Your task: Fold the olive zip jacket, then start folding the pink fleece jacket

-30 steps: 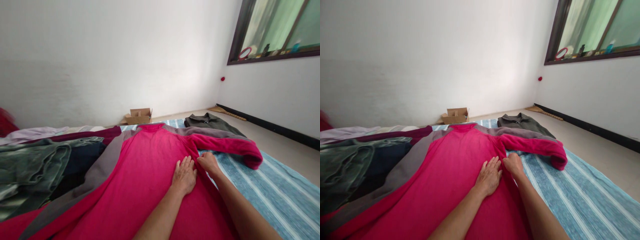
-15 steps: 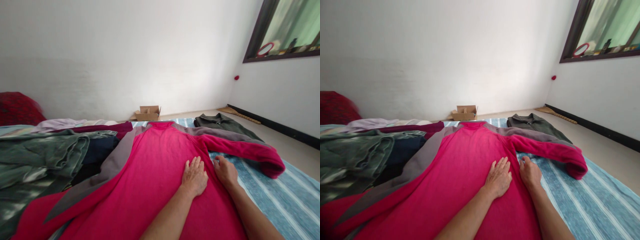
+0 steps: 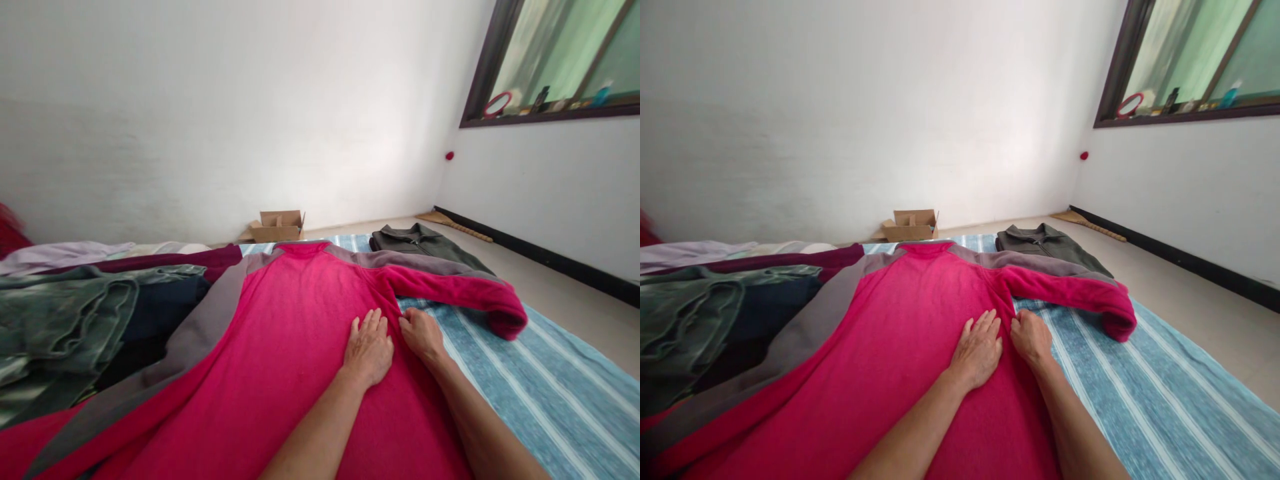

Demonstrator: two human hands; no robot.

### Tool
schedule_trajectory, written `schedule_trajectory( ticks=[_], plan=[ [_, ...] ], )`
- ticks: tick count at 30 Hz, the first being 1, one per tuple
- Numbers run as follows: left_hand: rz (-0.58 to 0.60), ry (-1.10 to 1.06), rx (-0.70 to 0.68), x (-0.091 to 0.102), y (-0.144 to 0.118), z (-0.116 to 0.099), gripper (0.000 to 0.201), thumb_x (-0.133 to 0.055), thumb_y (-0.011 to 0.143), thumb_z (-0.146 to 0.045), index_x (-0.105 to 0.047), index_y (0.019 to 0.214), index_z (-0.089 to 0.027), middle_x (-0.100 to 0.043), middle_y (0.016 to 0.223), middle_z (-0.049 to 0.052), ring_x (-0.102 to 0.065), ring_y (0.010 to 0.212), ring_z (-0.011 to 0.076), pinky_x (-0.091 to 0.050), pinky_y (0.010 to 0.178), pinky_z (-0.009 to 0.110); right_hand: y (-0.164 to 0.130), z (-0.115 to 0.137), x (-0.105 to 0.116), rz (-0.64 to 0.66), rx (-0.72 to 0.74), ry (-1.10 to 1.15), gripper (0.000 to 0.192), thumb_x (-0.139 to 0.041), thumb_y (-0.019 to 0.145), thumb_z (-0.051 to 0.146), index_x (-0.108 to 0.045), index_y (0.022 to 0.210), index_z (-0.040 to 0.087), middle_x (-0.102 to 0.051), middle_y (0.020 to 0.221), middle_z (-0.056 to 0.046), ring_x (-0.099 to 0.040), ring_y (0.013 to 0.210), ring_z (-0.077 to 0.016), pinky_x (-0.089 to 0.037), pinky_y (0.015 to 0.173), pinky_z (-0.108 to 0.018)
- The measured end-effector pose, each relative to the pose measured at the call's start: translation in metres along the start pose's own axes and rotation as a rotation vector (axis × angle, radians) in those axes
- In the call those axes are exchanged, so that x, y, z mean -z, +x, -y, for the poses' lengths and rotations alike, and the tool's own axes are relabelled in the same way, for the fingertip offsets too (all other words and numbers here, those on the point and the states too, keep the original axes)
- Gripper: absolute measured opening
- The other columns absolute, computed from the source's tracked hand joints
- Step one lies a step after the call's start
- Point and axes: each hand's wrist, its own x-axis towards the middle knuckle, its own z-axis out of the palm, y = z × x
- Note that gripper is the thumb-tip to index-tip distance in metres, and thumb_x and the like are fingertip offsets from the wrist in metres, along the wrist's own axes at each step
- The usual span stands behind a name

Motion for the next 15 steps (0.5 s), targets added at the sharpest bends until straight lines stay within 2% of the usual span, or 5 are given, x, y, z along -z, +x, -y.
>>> schedule_trajectory(
  ticks=[5, 10, 15],
  plan=[
    [0.005, 0.004, 0.006, 0.001, 0.000, 0.000, 0.049, -0.025, 0.091, -0.032, -0.038, 0.135, -0.015, -0.032, 0.147, 0.008, -0.022, 0.136, 0.0203, -0.020, 0.110, 0.046, 0.001, 0.001, -0.002, -0.015, -0.009, -0.012, 0.027, -0.037, 0.085, 0.022, -0.062, 0.078, 0.019, -0.070, 0.084, -0.008, -0.065, 0.082, -0.0186, -0.038, 0.062, -0.023],
    [0.010, 0.008, 0.002, 0.001, 0.000, 0.000, 0.049, -0.026, 0.091, -0.033, -0.038, 0.135, -0.016, -0.031, 0.147, 0.008, -0.021, 0.136, 0.0205, -0.020, 0.110, 0.047, -0.006, 0.006, -0.004, 0.001, -0.022, -0.109, 0.024, -0.040, 0.084, 0.021, -0.059, 0.097, 0.014, -0.068, 0.090, -0.016, -0.065, 0.085, -0.0258, -0.042, 0.065, -0.029],
    [0.010, -0.001, -0.008, 0.004, -0.003, 0.000, 0.047, -0.027, 0.089, -0.030, -0.041, 0.133, -0.017, -0.031, 0.147, 0.007, -0.022, 0.136, 0.0209, -0.020, 0.109, 0.049, -0.012, 0.012, 0.001, 0.041, 0.029, -0.227, 0.025, -0.041, 0.085, 0.017, -0.057, 0.103, 0.013, -0.067, 0.093, -0.017, -0.066, 0.087, -0.0245, -0.044, 0.072, -0.031]
  ],
)
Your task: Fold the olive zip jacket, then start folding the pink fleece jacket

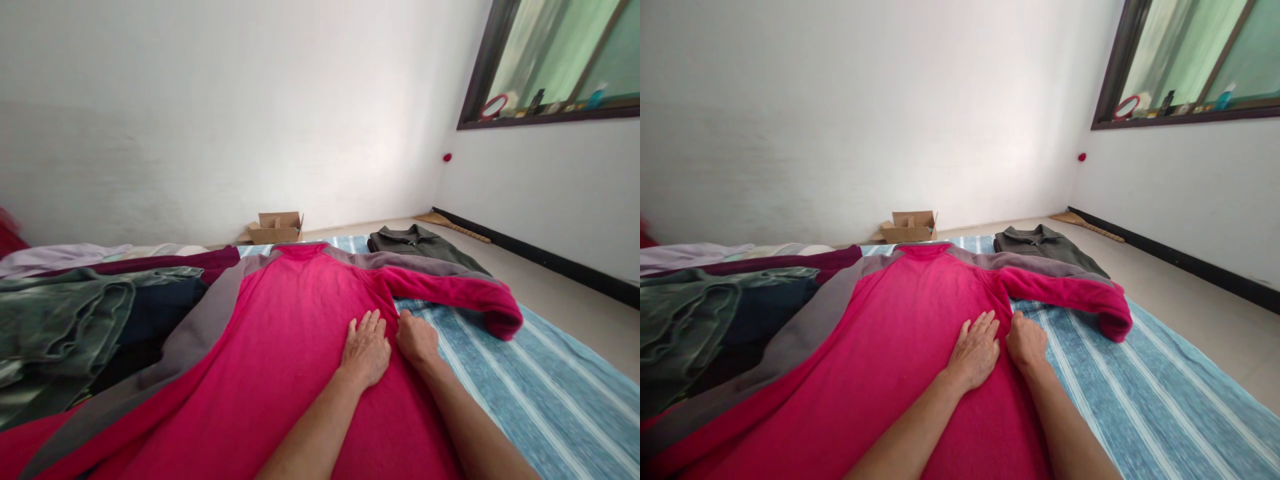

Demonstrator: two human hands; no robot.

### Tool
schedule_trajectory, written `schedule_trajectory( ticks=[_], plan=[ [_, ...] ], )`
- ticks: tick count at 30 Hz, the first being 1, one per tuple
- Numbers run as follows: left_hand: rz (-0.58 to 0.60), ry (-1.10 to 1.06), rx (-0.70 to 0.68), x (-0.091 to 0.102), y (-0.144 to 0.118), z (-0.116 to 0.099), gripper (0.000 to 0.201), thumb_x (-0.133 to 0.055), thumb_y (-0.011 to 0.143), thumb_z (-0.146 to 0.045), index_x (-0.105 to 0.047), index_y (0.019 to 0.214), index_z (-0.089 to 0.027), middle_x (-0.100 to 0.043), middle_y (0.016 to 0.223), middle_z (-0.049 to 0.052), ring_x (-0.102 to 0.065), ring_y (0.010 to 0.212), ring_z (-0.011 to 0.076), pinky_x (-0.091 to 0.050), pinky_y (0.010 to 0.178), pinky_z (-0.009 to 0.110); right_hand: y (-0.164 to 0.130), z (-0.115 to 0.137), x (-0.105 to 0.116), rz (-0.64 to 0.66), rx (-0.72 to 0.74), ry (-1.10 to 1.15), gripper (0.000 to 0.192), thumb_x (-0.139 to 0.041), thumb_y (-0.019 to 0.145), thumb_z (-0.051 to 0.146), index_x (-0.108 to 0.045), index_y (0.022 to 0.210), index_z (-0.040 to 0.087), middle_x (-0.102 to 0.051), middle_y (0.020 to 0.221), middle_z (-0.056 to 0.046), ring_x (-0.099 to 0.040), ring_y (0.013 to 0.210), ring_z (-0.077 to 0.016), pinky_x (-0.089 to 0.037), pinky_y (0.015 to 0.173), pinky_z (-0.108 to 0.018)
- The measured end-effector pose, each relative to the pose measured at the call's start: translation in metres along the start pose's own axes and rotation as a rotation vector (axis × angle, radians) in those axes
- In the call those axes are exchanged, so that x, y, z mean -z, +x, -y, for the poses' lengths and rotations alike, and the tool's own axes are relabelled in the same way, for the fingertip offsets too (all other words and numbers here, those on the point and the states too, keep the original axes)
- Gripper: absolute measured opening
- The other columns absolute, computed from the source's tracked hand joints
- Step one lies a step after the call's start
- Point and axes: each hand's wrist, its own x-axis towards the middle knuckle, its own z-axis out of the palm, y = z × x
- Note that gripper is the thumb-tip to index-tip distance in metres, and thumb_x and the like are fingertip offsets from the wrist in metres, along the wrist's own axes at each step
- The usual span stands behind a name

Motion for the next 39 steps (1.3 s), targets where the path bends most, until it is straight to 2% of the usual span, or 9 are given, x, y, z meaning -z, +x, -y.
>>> schedule_trajectory(
  ticks=[4, 7, 11, 15, 17, 24, 30, 34, 39],
  plan=[
    [0.090, -0.018, -0.006, 0.014, 0.005, -0.005, 0.048, -0.031, 0.086, -0.027, -0.042, 0.132, -0.020, -0.032, 0.147, 0.005, -0.023, 0.135, 0.0250, -0.022, 0.106, 0.054, -0.001, 0.002, 0.002, -0.002, 0.004, -0.009, 0.025, -0.038, 0.087, 0.016, -0.055, 0.105, 0.011, -0.067, 0.093, -0.018, -0.066, 0.087, -0.0238, -0.045, 0.074, -0.031],
    [0.180, 0.013, 0.044, 0.028, 0.019, -0.015, 0.043, -0.040, 0.080, -0.024, -0.055, 0.120, -0.018, -0.049, 0.134, 0.009, -0.037, 0.126, 0.0293, -0.030, 0.101, 0.054, -0.001, 0.002, 0.002, -0.007, 0.011, -0.007, 0.026, -0.034, 0.089, 0.015, -0.055, 0.104, 0.011, -0.068, 0.092, -0.018, -0.066, 0.086, -0.0238, -0.046, 0.073, -0.032],
    [0.081, 0.067, 0.115, 0.030, 0.039, -0.026, 0.030, -0.039, 0.081, -0.013, -0.064, 0.098, -0.013, -0.064, 0.102, 0.014, -0.054, 0.103, 0.0260, -0.037, 0.095, 0.045, 0.001, 0.000, 0.000, -0.012, 0.030, -0.005, 0.028, -0.030, 0.090, 0.014, -0.055, 0.100, 0.012, -0.068, 0.090, -0.017, -0.067, 0.084, -0.0251, -0.047, 0.069, -0.033],
    [-0.134, 0.040, 0.139, 0.010, 0.042, -0.022, 0.027, -0.035, 0.087, -0.013, -0.060, 0.097, -0.014, -0.059, 0.103, 0.011, -0.051, 0.101, 0.0228, -0.042, 0.088, 0.036, 0.003, -0.002, -0.003, -0.030, 0.038, -0.008, 0.026, -0.032, 0.090, 0.018, -0.056, 0.099, 0.013, -0.069, 0.089, -0.016, -0.067, 0.084, -0.0260, -0.047, 0.069, -0.034],
    [-0.174, 0.023, 0.124, 0.002, 0.040, -0.017, 0.022, -0.040, 0.087, -0.018, -0.058, 0.098, -0.014, -0.057, 0.105, 0.010, -0.050, 0.103, 0.0222, -0.040, 0.090, 0.035, 0.004, -0.003, -0.004, -0.038, 0.036, -0.013, 0.025, -0.034, 0.090, 0.020, -0.056, 0.099, 0.014, -0.069, 0.089, -0.016, -0.067, 0.084, -0.0260, -0.047, 0.069, -0.034],
    [-0.098, -0.020, 0.132, -0.009, 0.039, -0.013, 0.041, -0.034, 0.091, -0.030, -0.047, 0.125, -0.011, -0.038, 0.141, 0.014, -0.032, 0.130, 0.0242, -0.026, 0.107, 0.042, 0.007, -0.007, -0.007, -0.034, -0.010, 0.018, 0.026, -0.038, 0.090, 0.028, -0.060, 0.095, 0.017, -0.069, 0.089, -0.014, -0.066, 0.085, -0.0249, -0.045, 0.068, -0.030],
    [-0.052, -0.028, 0.127, -0.015, 0.039, -0.013, 0.048, -0.023, 0.091, -0.025, -0.042, 0.133, -0.009, -0.033, 0.145, 0.014, -0.024, 0.136, 0.0257, -0.020, 0.109, 0.046, 0.016, -0.005, 0.000, -0.091, -0.032, 0.110, 0.039, -0.030, 0.093, 0.039, -0.064, 0.086, 0.021, -0.070, 0.086, -0.009, -0.066, 0.086, -0.0210, -0.043, 0.069, -0.027],
    [-0.029, -0.052, 0.126, -0.014, 0.038, -0.012, 0.053, -0.021, 0.090, -0.020, -0.032, 0.140, -0.008, -0.031, 0.146, 0.015, -0.021, 0.136, 0.0256, -0.019, 0.110, 0.047, 0.036, 0.010, 0.010, -0.111, -0.014, 0.095, 0.037, -0.039, 0.089, 0.045, -0.066, 0.091, 0.020, -0.070, 0.091, -0.013, -0.064, 0.091, -0.0248, -0.044, 0.072, -0.030],
    [-0.032, -0.098, 0.143, -0.013, 0.038, -0.013, 0.054, -0.020, 0.092, -0.031, -0.034, 0.139, -0.009, -0.031, 0.146, 0.014, -0.020, 0.137, 0.0257, -0.017, 0.110, 0.048, 0.059, 0.016, 0.012, -0.089, -0.042, 0.135, 0.027, -0.043, 0.083, 0.027, -0.069, 0.085, 0.018, -0.070, 0.092, -0.012, -0.065, 0.090, -0.0223, -0.044, 0.070, -0.026]
  ],
)
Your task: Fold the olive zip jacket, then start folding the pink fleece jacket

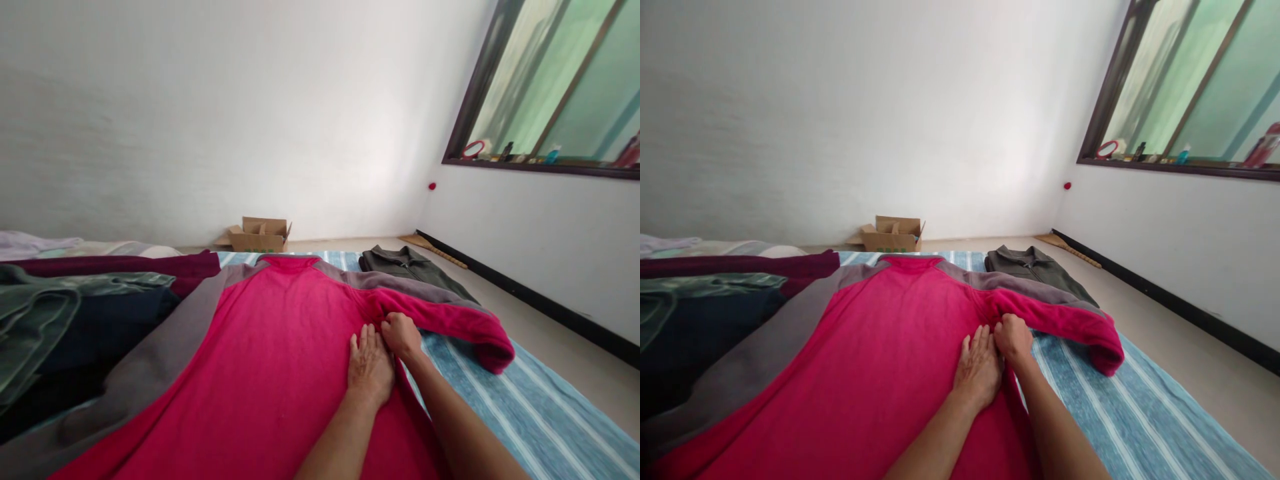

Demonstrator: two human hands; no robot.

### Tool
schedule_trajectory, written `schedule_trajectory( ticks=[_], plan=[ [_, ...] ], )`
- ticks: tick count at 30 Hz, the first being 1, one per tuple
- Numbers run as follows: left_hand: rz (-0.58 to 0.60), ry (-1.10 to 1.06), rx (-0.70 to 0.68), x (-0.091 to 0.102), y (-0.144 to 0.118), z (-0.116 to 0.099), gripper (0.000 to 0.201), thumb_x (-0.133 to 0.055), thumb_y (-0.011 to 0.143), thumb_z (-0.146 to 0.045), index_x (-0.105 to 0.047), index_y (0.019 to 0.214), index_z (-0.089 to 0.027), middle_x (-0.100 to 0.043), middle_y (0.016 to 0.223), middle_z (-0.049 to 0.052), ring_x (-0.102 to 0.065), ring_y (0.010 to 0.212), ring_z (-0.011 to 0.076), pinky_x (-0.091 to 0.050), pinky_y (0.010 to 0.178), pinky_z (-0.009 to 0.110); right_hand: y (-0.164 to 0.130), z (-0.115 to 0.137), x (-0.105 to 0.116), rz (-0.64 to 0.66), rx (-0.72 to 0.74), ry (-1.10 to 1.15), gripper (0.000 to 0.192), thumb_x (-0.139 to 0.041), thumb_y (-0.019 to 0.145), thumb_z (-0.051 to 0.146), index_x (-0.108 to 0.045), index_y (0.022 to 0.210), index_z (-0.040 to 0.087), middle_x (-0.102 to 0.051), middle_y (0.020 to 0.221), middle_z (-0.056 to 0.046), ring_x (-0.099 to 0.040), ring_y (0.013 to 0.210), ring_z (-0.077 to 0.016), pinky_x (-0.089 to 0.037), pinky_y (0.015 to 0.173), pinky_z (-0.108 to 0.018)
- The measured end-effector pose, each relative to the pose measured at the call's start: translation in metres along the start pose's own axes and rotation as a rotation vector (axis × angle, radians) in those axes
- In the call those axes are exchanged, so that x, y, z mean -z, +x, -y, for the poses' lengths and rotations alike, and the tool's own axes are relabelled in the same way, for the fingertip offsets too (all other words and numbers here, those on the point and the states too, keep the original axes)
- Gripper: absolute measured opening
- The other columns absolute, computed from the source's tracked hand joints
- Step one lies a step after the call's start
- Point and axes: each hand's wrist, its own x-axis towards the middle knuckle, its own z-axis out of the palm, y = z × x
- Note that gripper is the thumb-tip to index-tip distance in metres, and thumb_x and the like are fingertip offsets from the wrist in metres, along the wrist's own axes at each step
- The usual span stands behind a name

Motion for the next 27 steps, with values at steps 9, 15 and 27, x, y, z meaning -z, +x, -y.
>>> schedule_trajectory(
  ticks=[9, 15, 27],
  plan=[
    [0.038, -0.020, -0.006, -0.001, 0.002, 0.001, 0.058, -0.024, 0.090, -0.041, -0.034, 0.139, -0.011, -0.026, 0.148, 0.012, -0.014, 0.138, 0.0250, -0.013, 0.111, 0.049, 0.022, -0.015, 0.001, 0.041, -0.059, 0.097, 0.026, -0.047, 0.070, 0.015, -0.071, 0.079, 0.019, -0.071, 0.086, -0.009, -0.066, 0.079, -0.0193, -0.042, 0.059, -0.022],
    [0.079, -0.023, -0.056, 0.005, 0.001, 0.003, 0.057, -0.026, 0.090, -0.040, -0.036, 0.138, -0.010, -0.025, 0.149, 0.012, -0.013, 0.138, 0.0263, -0.013, 0.111, 0.049, 0.020, -0.016, -0.008, 0.011, -0.101, 0.108, 0.027, -0.048, 0.074, 0.019, -0.072, 0.085, 0.019, -0.070, 0.092, -0.010, -0.066, 0.083, -0.0207, -0.043, 0.061, -0.023],
    [0.123, 0.002, -0.137, 0.011, 0.002, 0.010, 0.057, -0.034, 0.086, -0.038, -0.037, 0.137, -0.014, -0.025, 0.149, 0.012, -0.013, 0.138, 0.0293, -0.016, 0.108, 0.053, 0.014, -0.026, -0.006, -0.004, -0.028, 0.125, 0.025, -0.050, 0.081, 0.034, -0.071, 0.090, 0.024, -0.070, 0.092, -0.007, -0.063, 0.091, -0.0195, -0.042, 0.070, -0.023]
  ],
)
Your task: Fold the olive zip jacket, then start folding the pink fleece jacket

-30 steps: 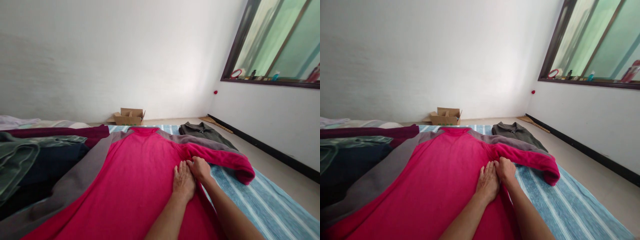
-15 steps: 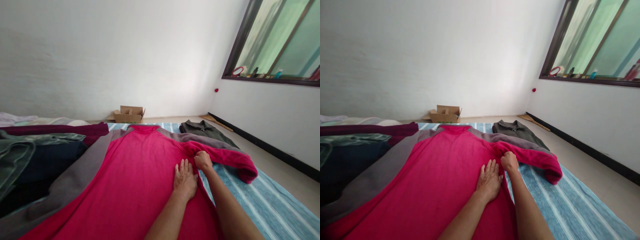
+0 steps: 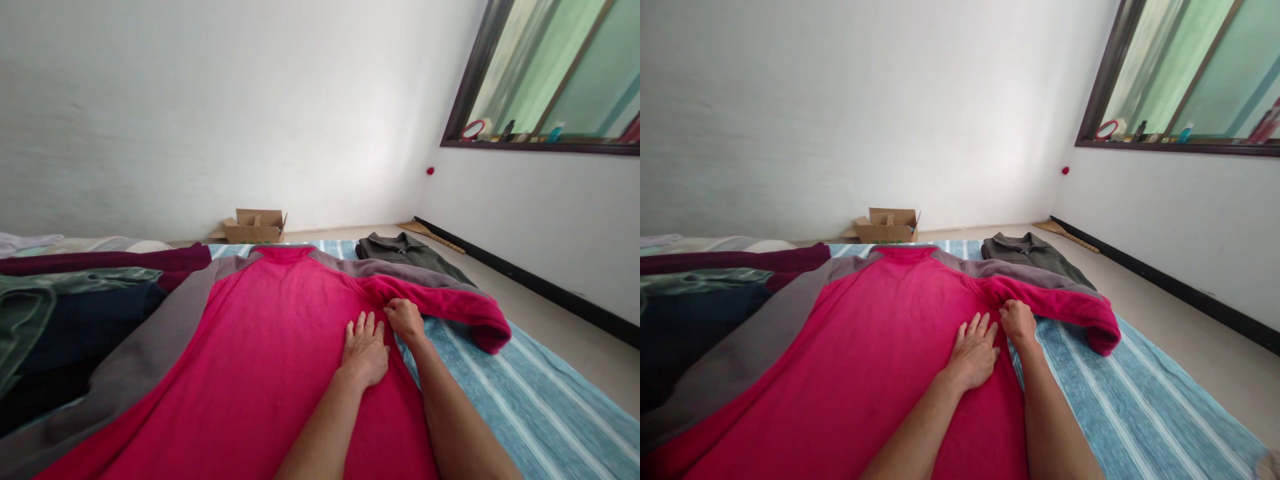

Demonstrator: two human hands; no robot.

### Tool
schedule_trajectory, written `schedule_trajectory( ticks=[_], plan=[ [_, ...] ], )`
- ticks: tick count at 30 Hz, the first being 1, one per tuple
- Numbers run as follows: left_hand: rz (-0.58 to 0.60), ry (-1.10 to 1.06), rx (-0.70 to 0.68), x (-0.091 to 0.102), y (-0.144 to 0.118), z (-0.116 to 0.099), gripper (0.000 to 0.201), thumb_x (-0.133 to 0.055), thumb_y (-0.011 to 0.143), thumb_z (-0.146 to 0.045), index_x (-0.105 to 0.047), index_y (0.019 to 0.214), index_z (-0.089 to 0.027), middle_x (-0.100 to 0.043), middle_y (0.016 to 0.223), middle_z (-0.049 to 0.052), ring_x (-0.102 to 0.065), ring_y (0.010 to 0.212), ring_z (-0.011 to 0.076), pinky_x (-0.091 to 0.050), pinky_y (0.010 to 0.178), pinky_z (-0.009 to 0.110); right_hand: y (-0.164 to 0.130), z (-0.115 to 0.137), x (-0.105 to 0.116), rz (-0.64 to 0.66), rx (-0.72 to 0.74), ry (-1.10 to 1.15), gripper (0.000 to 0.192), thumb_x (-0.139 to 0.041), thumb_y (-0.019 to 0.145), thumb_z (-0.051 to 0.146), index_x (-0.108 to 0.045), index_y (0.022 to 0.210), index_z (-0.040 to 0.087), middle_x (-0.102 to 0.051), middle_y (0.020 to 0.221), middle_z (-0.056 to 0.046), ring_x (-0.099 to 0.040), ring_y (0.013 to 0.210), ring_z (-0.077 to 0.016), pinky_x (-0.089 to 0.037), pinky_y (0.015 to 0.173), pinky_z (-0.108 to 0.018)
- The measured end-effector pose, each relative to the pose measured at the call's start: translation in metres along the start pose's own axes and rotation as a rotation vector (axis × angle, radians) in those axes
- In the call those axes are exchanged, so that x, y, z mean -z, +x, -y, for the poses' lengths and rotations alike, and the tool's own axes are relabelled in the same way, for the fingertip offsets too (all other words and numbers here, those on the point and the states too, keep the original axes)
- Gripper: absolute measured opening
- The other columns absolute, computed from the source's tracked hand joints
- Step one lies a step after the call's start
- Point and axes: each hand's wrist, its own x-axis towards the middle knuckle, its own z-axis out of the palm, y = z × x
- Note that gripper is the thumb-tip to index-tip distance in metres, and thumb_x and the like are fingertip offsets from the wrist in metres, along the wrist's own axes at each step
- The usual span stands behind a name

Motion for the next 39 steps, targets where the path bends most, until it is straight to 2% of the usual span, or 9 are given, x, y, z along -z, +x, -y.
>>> schedule_trajectory(
  ticks=[11, 17, 22, 24, 26, 30, 33, 39],
  plan=[
    [0.052, -0.017, 0.015, 0.004, 0.002, -0.001, 0.057, -0.034, 0.086, -0.039, -0.036, 0.138, -0.016, -0.022, 0.150, 0.011, -0.011, 0.138, 0.0290, -0.013, 0.109, 0.053, -0.002, -0.001, 0.011, 0.099, -0.022, 0.007, 0.026, -0.053, 0.078, 0.038, -0.071, 0.075, 0.020, -0.067, 0.063, -0.005, -0.063, 0.061, -0.0155, -0.040, 0.054, -0.021],
    [0.044, -0.022, 0.025, 0.003, 0.002, -0.002, 0.057, -0.034, 0.085, -0.038, -0.037, 0.137, -0.016, -0.023, 0.150, 0.011, -0.011, 0.138, 0.0281, -0.012, 0.109, 0.052, -0.004, -0.001, 0.002, 0.077, -0.007, -0.004, 0.018, -0.053, 0.072, 0.019, -0.071, 0.073, 0.018, -0.070, 0.076, -0.009, -0.065, 0.075, -0.0191, -0.040, 0.057, -0.022],
    [0.063, -0.009, 0.022, 0.007, 0.002, -0.004, 0.057, -0.033, 0.084, -0.035, -0.038, 0.137, -0.014, -0.023, 0.150, 0.012, -0.012, 0.138, 0.0285, -0.013, 0.109, 0.053, -0.004, -0.004, -0.002, 0.045, 0.018, 0.022, 0.021, -0.049, 0.073, 0.017, -0.070, 0.076, 0.016, -0.070, 0.086, -0.012, -0.064, 0.086, -0.0218, -0.040, 0.063, -0.023],
    [0.063, -0.012, 0.019, 0.007, 0.002, -0.004, 0.057, -0.033, 0.084, -0.036, -0.038, 0.137, -0.014, -0.023, 0.150, 0.012, -0.011, 0.138, 0.0290, -0.013, 0.109, 0.054, -0.003, -0.007, -0.002, 0.073, 0.016, 0.058, 0.020, -0.049, 0.075, 0.018, -0.068, 0.072, 0.015, -0.069, 0.077, -0.011, -0.064, 0.078, -0.0199, -0.040, 0.059, -0.022],
    [0.062, -0.016, 0.016, 0.007, 0.002, -0.004, 0.058, -0.033, 0.085, -0.037, -0.037, 0.137, -0.014, -0.022, 0.150, 0.012, -0.011, 0.138, 0.0295, -0.013, 0.108, 0.054, -0.003, -0.010, -0.001, 0.138, 0.009, 0.110, 0.024, -0.047, 0.079, 0.023, -0.066, 0.065, 0.015, -0.066, 0.061, -0.009, -0.063, 0.061, -0.0164, -0.040, 0.052, -0.020],
    [0.067, -0.018, 0.021, 0.006, 0.002, -0.004, 0.058, -0.032, 0.085, -0.037, -0.036, 0.138, -0.014, -0.022, 0.150, 0.012, -0.011, 0.138, 0.0294, -0.012, 0.109, 0.054, -0.008, -0.015, 0.004, 0.327, -0.005, 0.222, 0.037, -0.045, 0.082, 0.030, -0.054, 0.048, 0.017, -0.050, 0.035, -0.001, -0.047, 0.031, -0.0110, -0.035, 0.036, -0.019],
    [0.062, -0.019, 0.019, 0.005, 0.002, -0.004, 0.057, -0.033, 0.085, -0.037, -0.037, 0.138, -0.014, -0.022, 0.150, 0.012, -0.010, 0.138, 0.0291, -0.012, 0.109, 0.054, -0.012, -0.015, 0.006, 0.394, -0.002, 0.280, 0.034, -0.047, 0.074, 0.017, -0.046, 0.040, 0.018, -0.045, 0.030, 0.002, -0.040, 0.025, -0.0096, -0.031, 0.031, -0.019],
    [0.054, -0.010, 0.014, 0.004, 0.003, -0.003, 0.057, -0.033, 0.085, -0.037, -0.037, 0.137, -0.015, -0.023, 0.150, 0.012, -0.011, 0.138, 0.0288, -0.013, 0.109, 0.053, -0.012, -0.013, 0.003, 0.378, -0.014, 0.348, 0.029, -0.044, 0.064, 0.008, -0.044, 0.037, 0.019, -0.042, 0.027, 0.003, -0.038, 0.023, -0.0095, -0.030, 0.029, -0.019]
  ],
)
